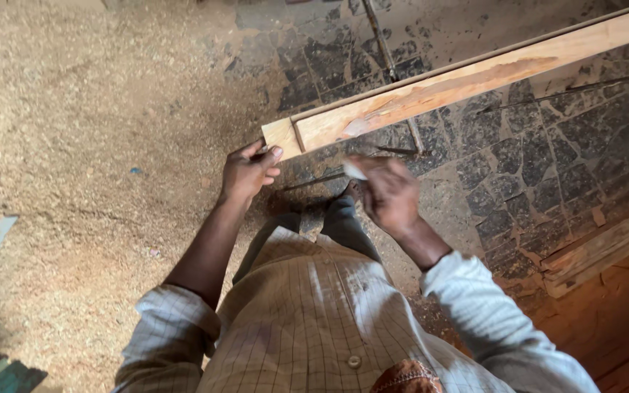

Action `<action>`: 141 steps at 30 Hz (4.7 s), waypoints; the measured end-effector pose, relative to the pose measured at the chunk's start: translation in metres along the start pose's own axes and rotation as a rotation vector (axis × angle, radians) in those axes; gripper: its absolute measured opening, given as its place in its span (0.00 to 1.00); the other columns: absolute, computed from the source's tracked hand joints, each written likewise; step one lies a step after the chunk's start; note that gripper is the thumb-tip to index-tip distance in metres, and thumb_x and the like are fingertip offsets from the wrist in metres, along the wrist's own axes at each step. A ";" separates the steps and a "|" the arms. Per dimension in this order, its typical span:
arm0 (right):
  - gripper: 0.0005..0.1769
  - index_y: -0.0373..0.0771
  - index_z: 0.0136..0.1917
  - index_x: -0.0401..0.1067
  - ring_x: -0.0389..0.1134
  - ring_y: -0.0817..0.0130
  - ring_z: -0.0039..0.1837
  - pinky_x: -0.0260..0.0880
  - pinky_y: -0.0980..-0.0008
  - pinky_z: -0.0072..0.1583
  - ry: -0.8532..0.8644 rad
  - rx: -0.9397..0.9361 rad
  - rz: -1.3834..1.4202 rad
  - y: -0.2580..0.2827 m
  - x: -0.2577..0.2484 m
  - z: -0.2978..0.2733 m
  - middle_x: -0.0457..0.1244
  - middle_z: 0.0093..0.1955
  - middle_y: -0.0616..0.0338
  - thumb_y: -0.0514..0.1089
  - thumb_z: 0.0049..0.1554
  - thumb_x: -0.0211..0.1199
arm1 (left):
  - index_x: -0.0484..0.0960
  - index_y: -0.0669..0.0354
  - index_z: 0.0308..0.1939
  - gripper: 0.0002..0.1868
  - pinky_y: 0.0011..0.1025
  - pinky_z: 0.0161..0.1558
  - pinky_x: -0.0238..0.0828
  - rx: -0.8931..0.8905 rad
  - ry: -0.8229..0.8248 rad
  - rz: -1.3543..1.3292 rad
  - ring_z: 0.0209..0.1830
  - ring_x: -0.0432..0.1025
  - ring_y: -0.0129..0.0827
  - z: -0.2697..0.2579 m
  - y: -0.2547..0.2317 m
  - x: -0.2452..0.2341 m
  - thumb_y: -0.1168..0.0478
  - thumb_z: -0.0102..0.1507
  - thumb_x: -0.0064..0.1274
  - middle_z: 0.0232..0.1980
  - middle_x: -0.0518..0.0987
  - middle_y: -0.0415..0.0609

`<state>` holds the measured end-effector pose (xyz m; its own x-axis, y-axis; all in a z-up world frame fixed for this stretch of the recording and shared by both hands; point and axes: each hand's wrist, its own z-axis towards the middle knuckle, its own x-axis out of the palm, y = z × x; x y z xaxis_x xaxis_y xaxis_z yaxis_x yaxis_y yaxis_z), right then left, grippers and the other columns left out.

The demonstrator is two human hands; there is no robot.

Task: The person sands a long wooden plank and a smaller wooden block using a sanding block. They repeatedly rub the sanding block along the surfaces of the wood pieces, occasionally dipping the block into a paste on a board before continuing to sand.

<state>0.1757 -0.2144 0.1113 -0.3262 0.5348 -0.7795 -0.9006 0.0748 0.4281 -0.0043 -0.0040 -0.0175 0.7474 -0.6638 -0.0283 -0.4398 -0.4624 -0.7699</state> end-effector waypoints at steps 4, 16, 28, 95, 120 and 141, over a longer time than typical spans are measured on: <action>0.24 0.37 0.67 0.73 0.68 0.62 0.49 0.72 0.59 0.48 -0.007 0.129 -0.330 0.004 -0.003 0.009 0.71 0.60 0.51 0.29 0.57 0.60 | 0.69 0.66 0.71 0.41 0.22 0.29 0.75 0.018 0.096 -0.250 0.33 0.79 0.29 0.001 0.000 -0.007 0.54 0.59 0.69 0.51 0.85 0.55; 0.11 0.43 0.60 0.72 0.69 0.61 0.49 0.73 0.68 0.44 -0.461 1.240 1.182 -0.030 0.038 -0.046 0.68 0.54 0.49 0.35 0.65 0.58 | 0.77 0.55 0.66 0.31 0.27 0.31 0.81 -0.077 -0.016 0.020 0.34 0.82 0.31 -0.005 -0.013 -0.002 0.51 0.60 0.63 0.48 0.87 0.49; 0.17 0.37 0.65 0.70 0.71 0.63 0.54 0.72 0.71 0.50 -0.300 1.157 1.618 -0.007 0.106 -0.035 0.70 0.59 0.49 0.36 0.63 0.61 | 0.79 0.58 0.65 0.32 0.23 0.28 0.77 -0.070 0.020 0.072 0.31 0.81 0.29 -0.011 -0.024 -0.003 0.50 0.60 0.63 0.48 0.87 0.52; 0.22 0.49 0.78 0.62 0.73 0.50 0.66 0.74 0.57 0.68 -0.749 0.810 -0.276 0.122 0.124 0.041 0.68 0.67 0.46 0.37 0.73 0.51 | 0.74 0.57 0.60 0.35 0.29 0.37 0.85 0.052 0.693 1.017 0.34 0.82 0.27 0.076 -0.094 -0.033 0.44 0.56 0.68 0.41 0.86 0.49; 0.08 0.33 0.46 0.79 0.72 0.53 0.40 0.74 0.54 0.46 -0.050 1.185 0.282 0.065 0.242 -0.025 0.70 0.40 0.41 0.39 0.59 0.62 | 0.84 0.59 0.47 0.25 0.20 0.25 0.73 0.074 0.773 0.868 0.24 0.75 0.20 0.084 -0.087 -0.036 0.47 0.55 0.71 0.35 0.86 0.42; 0.19 0.42 0.66 0.69 0.70 0.67 0.39 0.75 0.67 0.38 0.053 1.376 0.249 0.054 0.020 0.037 0.70 0.49 0.50 0.43 0.62 0.58 | 0.81 0.56 0.51 0.25 0.21 0.24 0.69 0.074 0.727 0.565 0.23 0.70 0.19 0.062 -0.084 -0.043 0.52 0.55 0.71 0.33 0.84 0.40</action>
<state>0.1310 -0.1687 0.1356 -0.4722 0.6259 -0.6207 0.1718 0.7560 0.6316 0.0313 0.1002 0.0085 -0.0762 -0.9968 -0.0245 -0.5924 0.0650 -0.8030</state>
